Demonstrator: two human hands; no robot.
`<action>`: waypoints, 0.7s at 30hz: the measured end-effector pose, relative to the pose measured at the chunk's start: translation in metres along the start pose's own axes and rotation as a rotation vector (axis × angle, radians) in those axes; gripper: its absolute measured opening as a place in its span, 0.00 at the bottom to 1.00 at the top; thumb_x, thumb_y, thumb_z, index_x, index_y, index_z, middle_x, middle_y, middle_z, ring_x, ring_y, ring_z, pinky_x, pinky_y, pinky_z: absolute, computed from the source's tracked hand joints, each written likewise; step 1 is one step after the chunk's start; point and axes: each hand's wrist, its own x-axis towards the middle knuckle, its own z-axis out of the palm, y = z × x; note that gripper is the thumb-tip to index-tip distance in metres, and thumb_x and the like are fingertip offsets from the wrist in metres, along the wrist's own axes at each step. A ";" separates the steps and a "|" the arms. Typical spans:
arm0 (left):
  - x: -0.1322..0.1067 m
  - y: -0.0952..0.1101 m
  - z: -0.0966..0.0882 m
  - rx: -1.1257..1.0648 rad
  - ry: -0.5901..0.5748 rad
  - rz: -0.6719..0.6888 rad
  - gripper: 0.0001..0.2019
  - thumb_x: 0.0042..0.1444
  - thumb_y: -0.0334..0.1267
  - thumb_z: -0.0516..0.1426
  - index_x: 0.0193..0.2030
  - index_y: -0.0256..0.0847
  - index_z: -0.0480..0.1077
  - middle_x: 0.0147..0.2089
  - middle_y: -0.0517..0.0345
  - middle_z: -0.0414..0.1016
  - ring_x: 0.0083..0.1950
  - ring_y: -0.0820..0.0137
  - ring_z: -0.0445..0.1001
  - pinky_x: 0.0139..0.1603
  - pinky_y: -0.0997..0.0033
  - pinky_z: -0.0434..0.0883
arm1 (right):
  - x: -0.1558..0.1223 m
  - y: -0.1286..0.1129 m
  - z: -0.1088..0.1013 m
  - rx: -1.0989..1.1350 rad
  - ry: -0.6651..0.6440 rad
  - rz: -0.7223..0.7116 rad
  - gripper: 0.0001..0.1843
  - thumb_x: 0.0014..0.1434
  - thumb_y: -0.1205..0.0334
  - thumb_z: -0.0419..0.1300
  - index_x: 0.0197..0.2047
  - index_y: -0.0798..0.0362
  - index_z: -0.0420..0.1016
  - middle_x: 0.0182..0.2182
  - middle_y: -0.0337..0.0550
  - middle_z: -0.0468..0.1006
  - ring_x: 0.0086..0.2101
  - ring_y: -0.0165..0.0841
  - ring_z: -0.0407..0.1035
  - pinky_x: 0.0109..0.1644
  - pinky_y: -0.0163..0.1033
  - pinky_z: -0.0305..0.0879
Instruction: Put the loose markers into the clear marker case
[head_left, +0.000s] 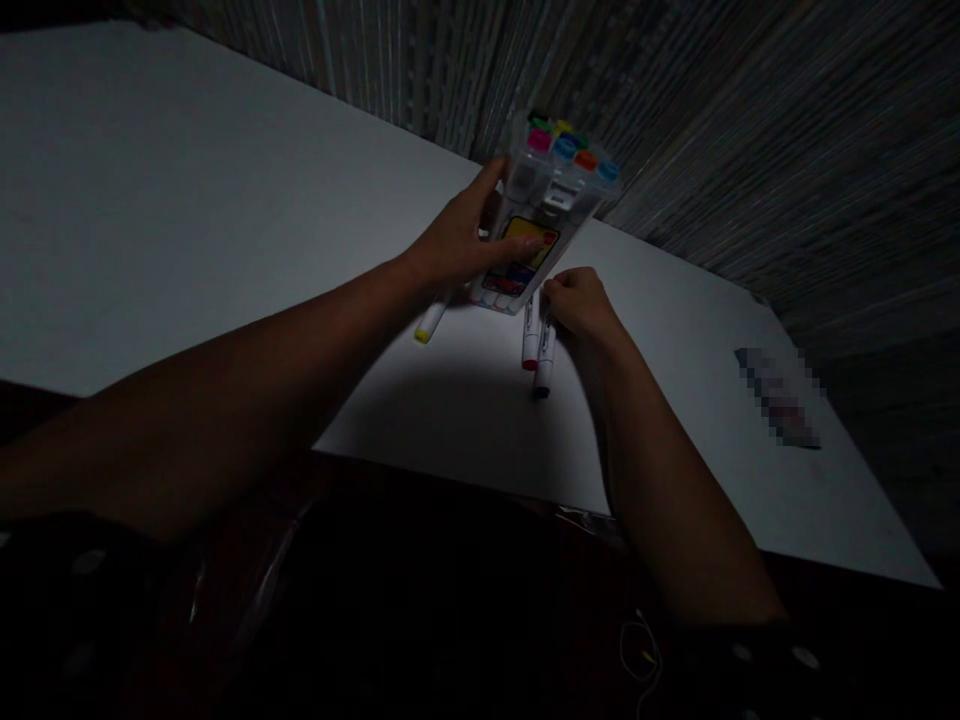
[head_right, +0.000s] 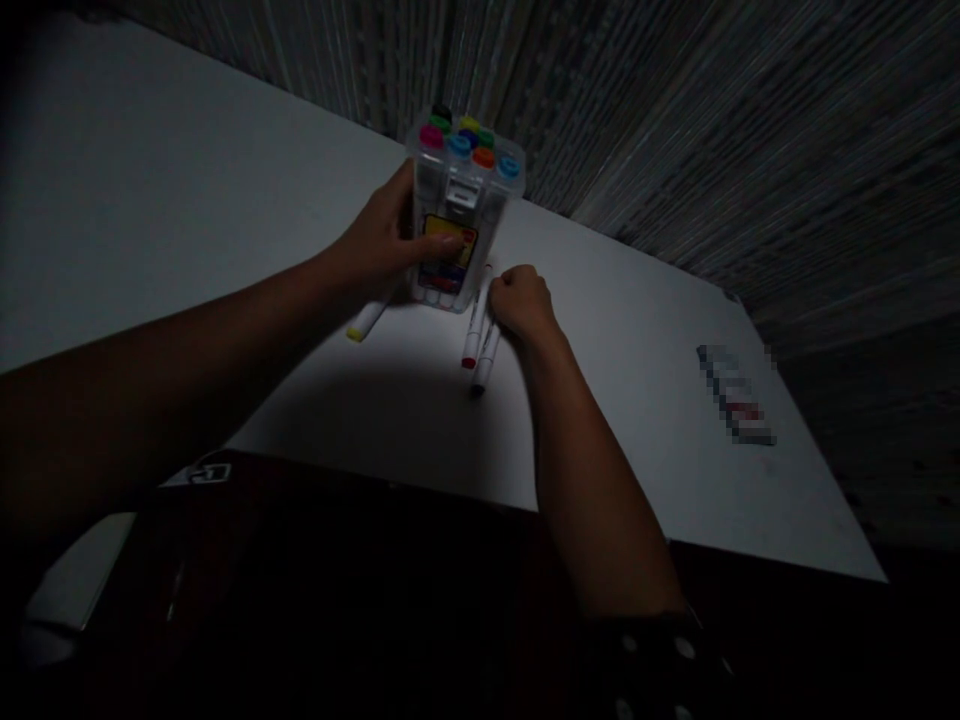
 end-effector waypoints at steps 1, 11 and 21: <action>0.000 0.001 0.000 -0.004 -0.003 0.009 0.31 0.40 0.42 0.65 0.52 0.41 0.61 0.50 0.51 0.72 0.55 0.58 0.69 0.51 0.61 0.68 | 0.002 0.002 0.001 0.022 0.004 -0.004 0.11 0.52 0.66 0.49 0.20 0.54 0.61 0.21 0.40 0.63 0.29 0.32 0.62 0.36 0.38 0.59; 0.000 -0.003 -0.001 -0.044 -0.025 0.034 0.31 0.41 0.42 0.65 0.52 0.41 0.60 0.48 0.52 0.72 0.52 0.58 0.71 0.50 0.57 0.67 | 0.011 0.013 0.007 0.065 0.031 -0.023 0.12 0.52 0.65 0.49 0.19 0.54 0.61 0.18 0.37 0.60 0.24 0.29 0.58 0.32 0.36 0.57; 0.003 -0.008 -0.001 0.052 -0.030 0.112 0.31 0.44 0.50 0.62 0.53 0.43 0.59 0.47 0.57 0.71 0.51 0.60 0.72 0.49 0.58 0.68 | 0.012 0.018 0.009 0.049 0.014 -0.083 0.08 0.51 0.63 0.49 0.21 0.53 0.62 0.19 0.37 0.62 0.24 0.29 0.58 0.30 0.34 0.56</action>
